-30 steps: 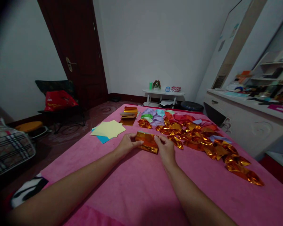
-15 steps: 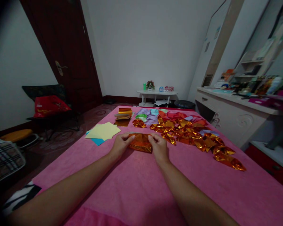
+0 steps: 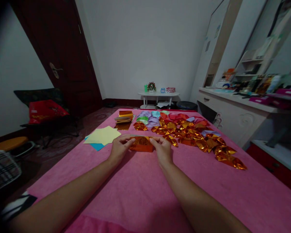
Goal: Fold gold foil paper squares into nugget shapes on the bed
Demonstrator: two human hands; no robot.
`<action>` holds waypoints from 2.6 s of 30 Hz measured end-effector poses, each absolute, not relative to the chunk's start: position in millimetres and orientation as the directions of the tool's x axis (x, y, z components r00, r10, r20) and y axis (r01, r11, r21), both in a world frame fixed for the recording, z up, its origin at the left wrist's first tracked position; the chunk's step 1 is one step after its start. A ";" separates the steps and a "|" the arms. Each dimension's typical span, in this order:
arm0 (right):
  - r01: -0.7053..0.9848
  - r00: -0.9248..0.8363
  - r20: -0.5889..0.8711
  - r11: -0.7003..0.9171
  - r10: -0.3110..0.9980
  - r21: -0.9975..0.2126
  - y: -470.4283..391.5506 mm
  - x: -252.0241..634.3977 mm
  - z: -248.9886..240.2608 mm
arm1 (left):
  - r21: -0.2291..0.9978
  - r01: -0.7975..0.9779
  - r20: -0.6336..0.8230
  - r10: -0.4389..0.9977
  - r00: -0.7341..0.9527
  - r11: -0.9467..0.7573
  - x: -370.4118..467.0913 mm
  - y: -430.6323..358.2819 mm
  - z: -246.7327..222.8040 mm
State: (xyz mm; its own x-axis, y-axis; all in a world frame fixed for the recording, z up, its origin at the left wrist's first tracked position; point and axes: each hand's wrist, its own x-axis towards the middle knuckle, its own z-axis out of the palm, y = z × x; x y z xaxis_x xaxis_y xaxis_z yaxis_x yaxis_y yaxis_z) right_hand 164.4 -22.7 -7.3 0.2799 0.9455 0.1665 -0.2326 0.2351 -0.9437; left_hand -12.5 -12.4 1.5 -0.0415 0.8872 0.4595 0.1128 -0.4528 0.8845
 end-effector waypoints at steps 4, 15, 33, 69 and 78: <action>-0.265 0.310 0.136 0.223 0.941 -0.938 -21.4 164.8 -7.7 | 0.853 0.161 0.508 0.860 -0.043 -0.496 -11.7 -14.6 5.3; -0.308 0.195 0.123 0.180 0.973 -0.934 -24.7 163.6 -2.7 | 0.907 0.033 0.421 0.899 -0.116 -0.420 -16.7 -8.5 -3.3; -0.352 0.313 0.116 0.229 0.943 -0.907 -19.8 163.8 -7.8 | 0.933 0.041 0.360 0.928 -0.098 -0.357 -12.9 -12.8 0.7; -0.260 0.389 0.167 0.281 0.906 -0.924 -21.5 165.0 -7.3 | 0.926 0.035 0.377 0.914 -0.149 -0.376 -13.1 -9.1 -3.1; -0.092 0.415 0.213 0.274 0.884 -0.957 -19.3 166.5 -10.4 | 0.940 -0.046 0.329 0.933 -0.149 -0.339 -10.7 -10.9 -0.8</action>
